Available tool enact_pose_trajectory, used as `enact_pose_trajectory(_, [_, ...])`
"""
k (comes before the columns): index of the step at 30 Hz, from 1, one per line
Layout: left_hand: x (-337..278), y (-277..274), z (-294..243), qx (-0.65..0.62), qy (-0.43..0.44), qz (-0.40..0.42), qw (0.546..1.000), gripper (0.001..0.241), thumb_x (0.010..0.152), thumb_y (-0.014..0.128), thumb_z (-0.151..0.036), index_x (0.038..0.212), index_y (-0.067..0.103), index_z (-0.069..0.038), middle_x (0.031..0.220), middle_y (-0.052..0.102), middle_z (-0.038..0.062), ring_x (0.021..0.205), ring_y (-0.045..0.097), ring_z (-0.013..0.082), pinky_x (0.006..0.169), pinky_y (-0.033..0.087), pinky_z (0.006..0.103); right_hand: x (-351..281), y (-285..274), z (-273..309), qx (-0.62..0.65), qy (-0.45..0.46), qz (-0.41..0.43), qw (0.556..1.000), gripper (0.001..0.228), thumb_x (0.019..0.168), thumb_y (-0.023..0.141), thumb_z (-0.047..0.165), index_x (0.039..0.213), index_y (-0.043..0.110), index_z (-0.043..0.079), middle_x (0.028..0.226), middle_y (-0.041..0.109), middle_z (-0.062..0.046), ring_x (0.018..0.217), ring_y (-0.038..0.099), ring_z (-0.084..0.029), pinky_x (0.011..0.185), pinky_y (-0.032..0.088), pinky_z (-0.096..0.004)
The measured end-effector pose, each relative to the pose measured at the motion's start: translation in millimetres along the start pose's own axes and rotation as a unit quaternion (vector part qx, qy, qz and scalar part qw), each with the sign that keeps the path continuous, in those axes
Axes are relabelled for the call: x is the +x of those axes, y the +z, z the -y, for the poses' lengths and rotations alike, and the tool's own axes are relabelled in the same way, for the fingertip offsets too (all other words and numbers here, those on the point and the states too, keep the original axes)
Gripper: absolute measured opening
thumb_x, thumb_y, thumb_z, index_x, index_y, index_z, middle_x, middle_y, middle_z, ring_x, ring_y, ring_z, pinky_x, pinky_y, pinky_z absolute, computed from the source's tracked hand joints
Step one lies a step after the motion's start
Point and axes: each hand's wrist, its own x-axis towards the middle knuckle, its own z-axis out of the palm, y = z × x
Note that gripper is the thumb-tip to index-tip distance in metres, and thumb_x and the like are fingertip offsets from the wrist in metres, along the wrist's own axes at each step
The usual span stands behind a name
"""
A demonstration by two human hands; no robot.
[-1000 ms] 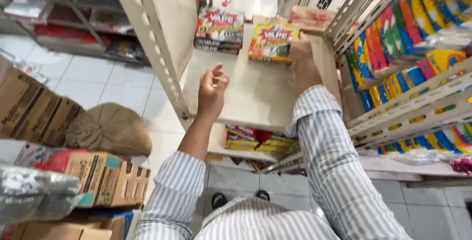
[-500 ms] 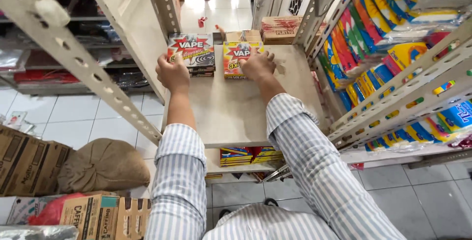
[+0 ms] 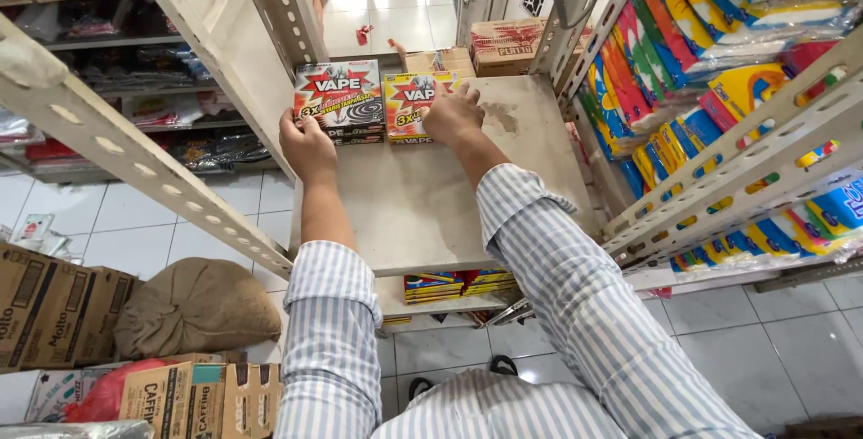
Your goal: The person picks up boxes of mosquito repellent from stacks on the floor, turns them in hand, and stacks them onto the store shelves by hand.
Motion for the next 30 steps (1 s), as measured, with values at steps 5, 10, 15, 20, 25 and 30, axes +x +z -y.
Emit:
enact_pose_trajectory(5, [-3.5,-5.6,-11.3,-0.043,-0.039,0.017,0.998,0.042,0.099,0.05,-0.018,0.133,0.059,0.004,0.129,0.067,0.02,0.116,0.065,0.0337,0.1,0.049,0.039,-7.1,-6.9,7.0,0.006,-0.019,0.029,0.999,0.074,0.092,0.065,0.047,0.158,0.037,0.027,0.157,0.033,-0.021,0.144,0.033,-0.041,0.113,0.038,-0.055])
enact_pose_trajectory(10, [-7.2,-14.2,-21.2,-0.089,-0.074,0.024,0.993,0.043,0.101,0.05,-0.02,0.135,0.057,0.006,0.13,0.068,0.019,0.116,0.067,0.0295,0.101,0.049,0.0362,-7.5,3.7,10.2,-0.007,-0.077,-0.037,0.996,0.059,0.094,0.064,0.039,0.145,0.05,0.014,0.147,0.045,-0.024,0.137,0.04,-0.041,0.107,0.04,-0.055])
enact_pose_trajectory(15, [-6.2,-13.6,-22.2,-0.14,-0.103,0.016,0.985,0.043,0.103,0.048,-0.021,0.134,0.058,0.006,0.127,0.07,0.018,0.112,0.069,0.026,0.098,0.052,0.033,-4.2,37.3,31.4,0.128,-0.23,-0.071,0.962,0.04,0.092,0.055,0.02,0.129,0.066,0.01,0.113,0.075,-0.018,0.109,0.067,-0.037,0.108,0.043,-0.051])
enact_pose_trajectory(20, [-6.1,-12.9,-23.6,-0.141,-0.101,0.003,0.985,0.043,0.104,0.045,-0.022,0.136,0.056,0.005,0.125,0.071,0.018,0.112,0.07,0.0257,0.097,0.052,0.0328,-8.2,55.9,42.9,0.148,-0.274,-0.064,0.948,0.035,0.088,0.06,0.016,0.12,0.068,0.004,0.116,0.071,-0.022,0.113,0.063,-0.04,0.108,0.04,-0.052])
enact_pose_trajectory(25, [-9.7,-13.6,-25.4,-0.088,-0.079,0.007,0.993,0.042,0.104,0.045,-0.021,0.136,0.058,0.004,0.126,0.07,0.018,0.114,0.068,0.0292,0.098,0.05,0.035,-7.7,39.5,30.3,0.193,-0.212,-0.04,0.957,0.051,0.086,0.058,0.022,0.136,0.063,0.011,0.123,0.072,-0.015,0.12,0.064,-0.035,0.11,0.042,-0.052])
enact_pose_trajectory(30, [-10.9,-14.6,-31.0,-0.108,-0.107,0.011,0.988,0.044,0.102,0.044,-0.022,0.136,0.056,0.004,0.127,0.069,0.018,0.114,0.068,0.029,0.099,0.05,0.0354,-29.6,3.6,17.9,0.037,-0.172,0.005,0.984,0.078,0.08,0.071,0.047,0.15,0.044,0.025,0.159,0.036,-0.011,0.148,0.025,-0.039,0.112,0.013,-0.08])
